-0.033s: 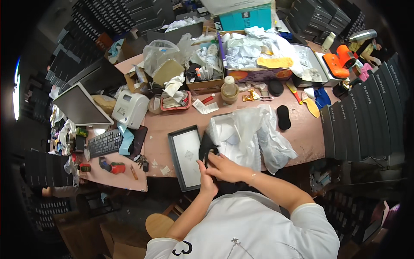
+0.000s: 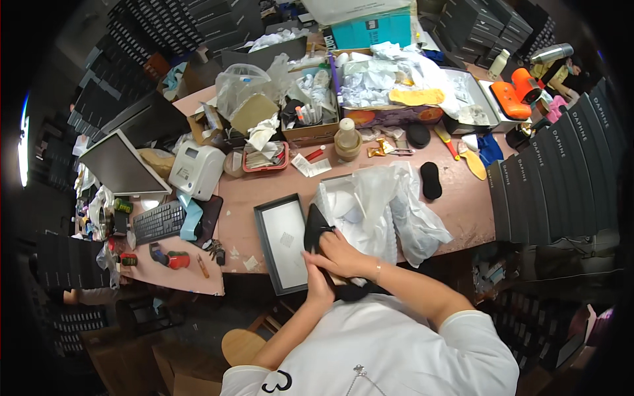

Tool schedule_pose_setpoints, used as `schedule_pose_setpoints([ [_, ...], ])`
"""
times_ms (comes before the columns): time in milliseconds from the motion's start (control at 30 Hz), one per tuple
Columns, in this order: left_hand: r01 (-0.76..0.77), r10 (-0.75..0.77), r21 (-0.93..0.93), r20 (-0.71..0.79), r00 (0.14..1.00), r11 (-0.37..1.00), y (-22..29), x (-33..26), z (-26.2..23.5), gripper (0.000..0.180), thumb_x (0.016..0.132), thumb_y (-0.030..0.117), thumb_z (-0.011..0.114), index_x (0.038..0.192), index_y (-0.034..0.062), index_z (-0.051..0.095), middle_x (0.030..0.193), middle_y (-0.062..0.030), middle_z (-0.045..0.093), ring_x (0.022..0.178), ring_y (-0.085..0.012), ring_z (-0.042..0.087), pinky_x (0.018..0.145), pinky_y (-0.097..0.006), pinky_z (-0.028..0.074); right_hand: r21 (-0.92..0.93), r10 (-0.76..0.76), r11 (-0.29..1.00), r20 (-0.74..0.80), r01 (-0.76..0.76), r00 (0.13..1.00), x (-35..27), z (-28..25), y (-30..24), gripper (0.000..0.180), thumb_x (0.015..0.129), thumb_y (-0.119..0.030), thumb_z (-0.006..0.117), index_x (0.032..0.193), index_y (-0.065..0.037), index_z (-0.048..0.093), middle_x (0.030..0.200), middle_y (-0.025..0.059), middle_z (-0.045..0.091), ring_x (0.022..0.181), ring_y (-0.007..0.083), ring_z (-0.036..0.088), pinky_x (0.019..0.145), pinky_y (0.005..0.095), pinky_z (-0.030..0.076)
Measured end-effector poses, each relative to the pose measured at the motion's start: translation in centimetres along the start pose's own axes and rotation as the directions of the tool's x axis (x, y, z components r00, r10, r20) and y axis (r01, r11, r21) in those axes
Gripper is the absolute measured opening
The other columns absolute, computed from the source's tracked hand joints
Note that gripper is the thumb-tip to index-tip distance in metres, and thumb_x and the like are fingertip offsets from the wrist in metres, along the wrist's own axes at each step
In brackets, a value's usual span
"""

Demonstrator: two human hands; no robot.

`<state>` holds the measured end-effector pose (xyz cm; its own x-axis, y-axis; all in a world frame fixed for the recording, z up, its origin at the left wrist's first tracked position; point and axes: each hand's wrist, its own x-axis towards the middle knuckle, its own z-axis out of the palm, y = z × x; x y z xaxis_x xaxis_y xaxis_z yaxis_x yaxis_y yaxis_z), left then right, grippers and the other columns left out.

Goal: Inspect and pack shoes into boxes with protective bags.

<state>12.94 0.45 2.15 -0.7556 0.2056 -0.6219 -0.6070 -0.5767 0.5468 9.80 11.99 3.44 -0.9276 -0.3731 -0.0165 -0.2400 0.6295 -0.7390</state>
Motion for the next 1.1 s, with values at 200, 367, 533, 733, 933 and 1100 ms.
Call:
schedule_pose_setpoints([
  [200,0.008,-0.026,0.163,0.105,0.994,0.987,3.8,-1.8,1.2,0.063,0.091,0.068,0.032,0.122,0.0137,0.040,0.112,-0.0039,0.052,0.096,-0.0180,0.054,0.078,-0.033,0.048,0.090,0.131,0.987,0.051,-0.136,0.990,3.3,3.3,0.4,0.039,0.099,-0.043,0.030,0.116,-0.020,0.057,0.091,0.0248,0.056,0.095,0.0437,0.051,0.099,0.0650,0.021],
  [367,0.364,-0.362,0.031,0.206,0.909,0.931,8.8,3.0,-0.1,0.061,0.092,0.064,0.036,0.101,0.0066,0.058,0.095,-0.0085,0.062,0.096,-0.0261,0.061,0.084,-0.041,0.051,-0.148,0.005,0.987,-0.391,-0.068,0.920,1.2,5.6,-3.1,0.053,0.098,-0.048,0.029,0.115,-0.006,0.056,0.094,0.0282,0.056,0.097,0.0461,0.050,0.100,0.0624,0.023],
  [533,0.202,-0.243,0.196,0.211,0.947,0.959,9.0,2.9,-0.3,0.050,0.094,0.054,0.045,0.103,0.0063,0.055,0.089,-0.0115,0.063,0.086,-0.0259,0.064,0.077,-0.041,0.053,0.092,-0.087,0.992,0.026,0.084,0.996,1.3,3.7,-2.7,0.051,0.098,-0.043,0.031,0.114,-0.001,0.054,0.088,0.0296,0.056,0.089,0.0454,0.050,0.093,0.0530,0.034],
  [733,0.157,-0.207,0.233,0.211,0.955,0.960,7.8,3.8,-0.8,0.032,0.095,0.036,0.053,0.110,0.0080,0.052,0.093,-0.0077,0.063,0.078,-0.0183,0.063,0.071,-0.035,0.054,0.195,-0.021,0.981,0.000,0.021,1.000,-3.4,1.5,-4.6,0.060,0.095,-0.045,0.041,0.118,0.011,0.043,0.123,0.0318,0.043,0.110,0.0438,0.043,0.098,0.0489,0.031],
  [933,0.208,-0.284,0.301,0.234,0.930,0.931,10.6,3.4,0.5,0.035,0.096,0.035,0.050,0.119,0.0081,0.047,0.099,-0.0089,0.061,0.089,-0.0191,0.062,0.080,-0.033,0.052,0.395,0.035,0.916,0.089,-0.068,0.995,0.2,-1.2,-4.1,0.048,0.094,-0.042,0.045,0.093,0.005,0.053,0.090,0.0236,0.054,0.093,0.0390,0.052,0.085,0.0425,0.041],
  [1100,0.283,-0.232,-0.084,0.381,0.895,0.955,8.5,3.1,-1.7,0.052,0.096,0.044,0.045,0.136,0.0099,0.039,0.117,-0.0179,0.059,0.101,-0.0333,0.061,0.084,-0.047,0.053,0.131,0.100,0.985,0.069,-0.108,0.993,-1.8,-7.3,0.9,0.040,0.085,-0.014,0.059,0.122,0.002,0.051,0.130,0.0198,0.050,0.110,0.0372,0.055,0.090,0.0371,0.047],
])
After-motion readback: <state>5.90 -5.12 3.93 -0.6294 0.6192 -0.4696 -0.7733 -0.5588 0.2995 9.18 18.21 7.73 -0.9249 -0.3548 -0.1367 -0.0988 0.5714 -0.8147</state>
